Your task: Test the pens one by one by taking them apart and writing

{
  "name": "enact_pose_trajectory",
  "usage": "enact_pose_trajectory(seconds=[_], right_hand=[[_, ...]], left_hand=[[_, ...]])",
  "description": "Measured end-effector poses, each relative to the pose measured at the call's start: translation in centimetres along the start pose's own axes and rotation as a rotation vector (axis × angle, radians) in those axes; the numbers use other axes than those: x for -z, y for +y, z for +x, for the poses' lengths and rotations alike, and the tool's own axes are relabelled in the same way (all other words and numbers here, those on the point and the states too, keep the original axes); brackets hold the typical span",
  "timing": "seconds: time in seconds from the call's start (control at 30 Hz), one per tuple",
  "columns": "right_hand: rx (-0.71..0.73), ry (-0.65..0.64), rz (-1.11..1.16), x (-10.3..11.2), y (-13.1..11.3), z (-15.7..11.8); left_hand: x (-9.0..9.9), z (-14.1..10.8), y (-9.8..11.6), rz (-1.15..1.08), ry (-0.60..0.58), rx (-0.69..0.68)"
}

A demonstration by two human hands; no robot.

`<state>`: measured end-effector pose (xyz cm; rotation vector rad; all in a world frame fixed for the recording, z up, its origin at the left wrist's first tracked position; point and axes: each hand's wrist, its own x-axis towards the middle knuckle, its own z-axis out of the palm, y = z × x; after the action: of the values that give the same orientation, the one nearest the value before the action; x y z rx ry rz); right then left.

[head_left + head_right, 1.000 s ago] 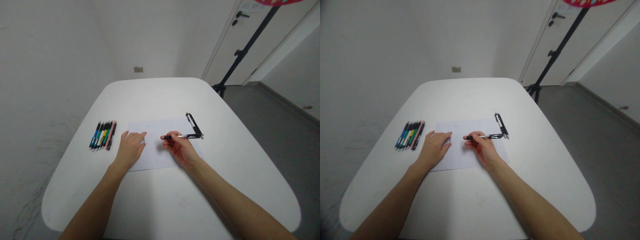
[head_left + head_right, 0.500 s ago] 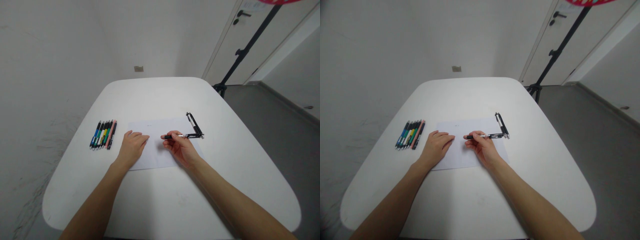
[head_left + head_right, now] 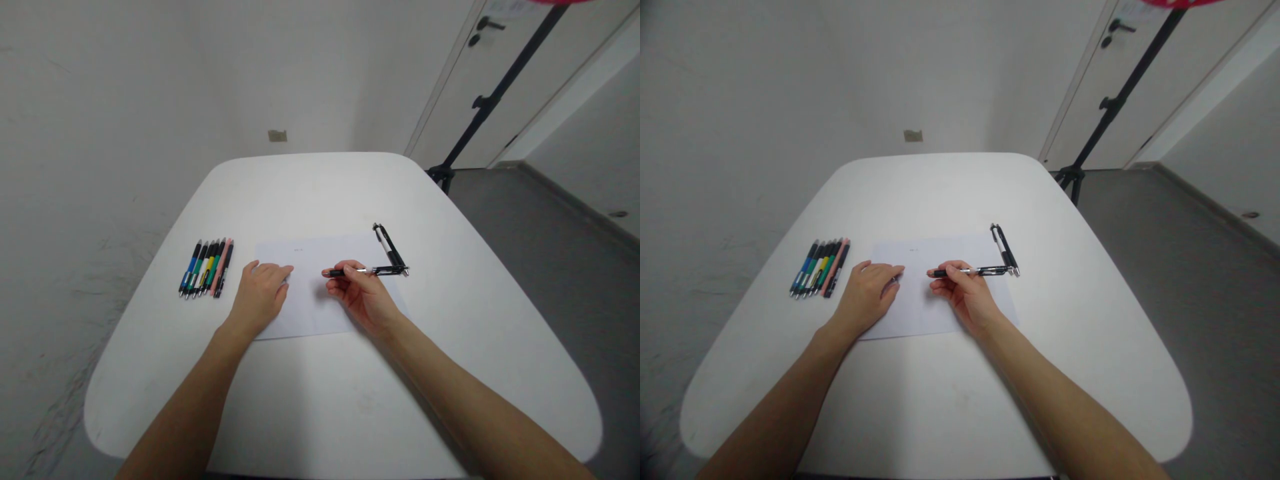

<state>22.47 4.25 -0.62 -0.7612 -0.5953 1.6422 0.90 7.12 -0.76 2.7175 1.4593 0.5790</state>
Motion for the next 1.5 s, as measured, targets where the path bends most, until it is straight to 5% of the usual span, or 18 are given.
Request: enact_pose_trajectory(seconds=[0.33,0.67,1.0,1.5], right_hand=[[-0.001,0.009,-0.006,0.1,0.0,0.0],[-0.025,-0.026,-0.008,-0.3,0.4,-0.2],[-0.081,-0.104,-0.011,-0.8,1.1,-0.5],[-0.049,-0.029,-0.065,-0.8,0.8,-0.5]], left_hand=[[0.0,0.0,-0.1,-0.030,0.037,-0.006],[0.7,0.1,1.9,-0.189,0.317,-0.070],[0.7,0.2,3.7,-0.215,0.440,-0.157],[0.9,0.0,3.1,-0.288,0.413,-0.104]])
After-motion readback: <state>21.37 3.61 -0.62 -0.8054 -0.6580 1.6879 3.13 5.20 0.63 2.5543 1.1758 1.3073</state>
